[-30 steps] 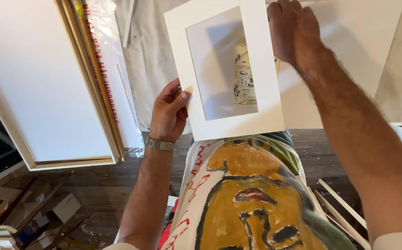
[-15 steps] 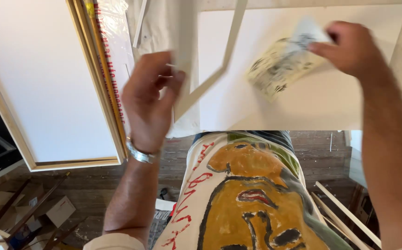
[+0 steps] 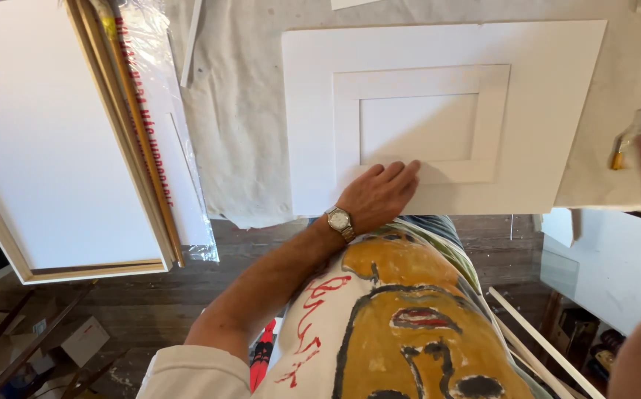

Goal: Aligning a drawing with a mat board and backing for framing

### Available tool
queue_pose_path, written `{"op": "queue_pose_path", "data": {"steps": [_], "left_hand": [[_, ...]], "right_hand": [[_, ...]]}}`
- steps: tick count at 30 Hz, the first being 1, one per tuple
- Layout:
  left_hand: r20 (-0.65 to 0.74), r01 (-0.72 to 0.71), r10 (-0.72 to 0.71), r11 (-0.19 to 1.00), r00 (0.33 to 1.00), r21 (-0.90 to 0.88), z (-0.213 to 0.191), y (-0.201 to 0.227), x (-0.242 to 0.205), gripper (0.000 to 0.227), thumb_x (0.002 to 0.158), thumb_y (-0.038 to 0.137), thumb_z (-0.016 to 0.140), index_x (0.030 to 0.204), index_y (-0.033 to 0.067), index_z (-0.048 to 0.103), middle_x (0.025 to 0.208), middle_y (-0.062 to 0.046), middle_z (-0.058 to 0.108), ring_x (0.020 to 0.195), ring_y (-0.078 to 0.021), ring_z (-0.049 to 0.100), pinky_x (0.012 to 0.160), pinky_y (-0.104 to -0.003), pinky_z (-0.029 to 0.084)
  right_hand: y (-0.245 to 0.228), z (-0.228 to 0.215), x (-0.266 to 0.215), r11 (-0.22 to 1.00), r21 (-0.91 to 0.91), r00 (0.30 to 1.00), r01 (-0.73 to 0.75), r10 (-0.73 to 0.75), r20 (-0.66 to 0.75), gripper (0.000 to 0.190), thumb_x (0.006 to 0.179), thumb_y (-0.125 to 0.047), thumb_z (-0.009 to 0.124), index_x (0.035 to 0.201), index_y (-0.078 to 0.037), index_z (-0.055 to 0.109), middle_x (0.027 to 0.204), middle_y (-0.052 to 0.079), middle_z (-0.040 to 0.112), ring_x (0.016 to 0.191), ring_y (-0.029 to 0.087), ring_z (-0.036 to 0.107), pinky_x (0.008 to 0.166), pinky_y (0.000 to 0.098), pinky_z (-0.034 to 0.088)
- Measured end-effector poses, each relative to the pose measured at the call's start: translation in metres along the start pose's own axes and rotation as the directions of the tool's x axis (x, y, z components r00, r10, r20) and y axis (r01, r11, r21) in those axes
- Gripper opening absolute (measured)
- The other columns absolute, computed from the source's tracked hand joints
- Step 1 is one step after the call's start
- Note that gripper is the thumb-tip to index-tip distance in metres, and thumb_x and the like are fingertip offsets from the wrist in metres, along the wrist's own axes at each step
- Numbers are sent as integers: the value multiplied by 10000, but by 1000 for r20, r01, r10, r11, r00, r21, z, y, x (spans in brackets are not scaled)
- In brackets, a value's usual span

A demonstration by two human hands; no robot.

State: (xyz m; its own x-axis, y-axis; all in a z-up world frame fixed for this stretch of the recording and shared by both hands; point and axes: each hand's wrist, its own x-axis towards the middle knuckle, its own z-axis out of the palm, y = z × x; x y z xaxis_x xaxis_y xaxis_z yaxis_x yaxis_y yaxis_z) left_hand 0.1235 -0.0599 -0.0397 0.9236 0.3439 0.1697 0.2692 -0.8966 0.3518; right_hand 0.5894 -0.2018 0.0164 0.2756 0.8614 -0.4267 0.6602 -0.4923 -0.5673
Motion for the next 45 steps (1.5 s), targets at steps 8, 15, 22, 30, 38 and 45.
{"op": "queue_pose_path", "data": {"steps": [8,15,22,30,38,45], "left_hand": [[-122,356,-407,884,905,-304,6,-36,-39,160,1032,126,582,1162,65,651,1295,-204,662,1082,-353,658,763,-454,580],[-252,505,-544,839,800,-204,-33,-62,-68,150,980,15,679,1129,12,661,1289,-176,636,1071,-360,626,928,-451,564],[-225,534,-568,822,792,-196,-26,-63,-76,216,953,10,716,1166,18,680,1354,-120,613,1123,-344,629,950,-442,564],[-210,540,-575,817,791,-201,-22,-64,-79,263,925,1,737,1184,24,695,1383,-94,591,1156,-324,606,983,-431,551],[-208,539,-573,819,793,-198,-22,-64,-80,290,910,-13,744,1192,25,688,1394,-89,579,1147,-332,600,979,-440,554],[-214,531,-568,821,795,-207,-22,-65,-80,284,916,-15,739,1193,23,689,1399,-90,577,1160,-332,599,1008,-435,547]], "right_hand": [[-146,43,15,830,536,988,153,-140,-66,390,1168,-212,553,1549,-209,466,1544,54,531,1586,309,553,1389,505,532],[-147,115,49,915,347,971,-207,234,-40,184,1039,-90,763,1200,-85,673,1066,11,720,909,84,627,780,253,547],[-136,134,52,890,391,967,-234,256,-6,229,1014,-128,750,1231,-110,680,1111,-1,729,978,74,648,875,245,573],[-125,142,51,862,474,976,-178,217,-29,251,1021,-134,748,1254,-99,664,1150,-3,726,1009,66,645,901,237,580],[-126,143,50,897,383,967,-221,253,-34,210,1026,-157,770,1212,-114,682,1033,-32,707,890,50,588,784,225,534],[-123,145,50,900,376,966,-221,255,-42,191,1037,-169,772,1204,-131,689,932,-78,635,823,29,506,740,204,483]]}}
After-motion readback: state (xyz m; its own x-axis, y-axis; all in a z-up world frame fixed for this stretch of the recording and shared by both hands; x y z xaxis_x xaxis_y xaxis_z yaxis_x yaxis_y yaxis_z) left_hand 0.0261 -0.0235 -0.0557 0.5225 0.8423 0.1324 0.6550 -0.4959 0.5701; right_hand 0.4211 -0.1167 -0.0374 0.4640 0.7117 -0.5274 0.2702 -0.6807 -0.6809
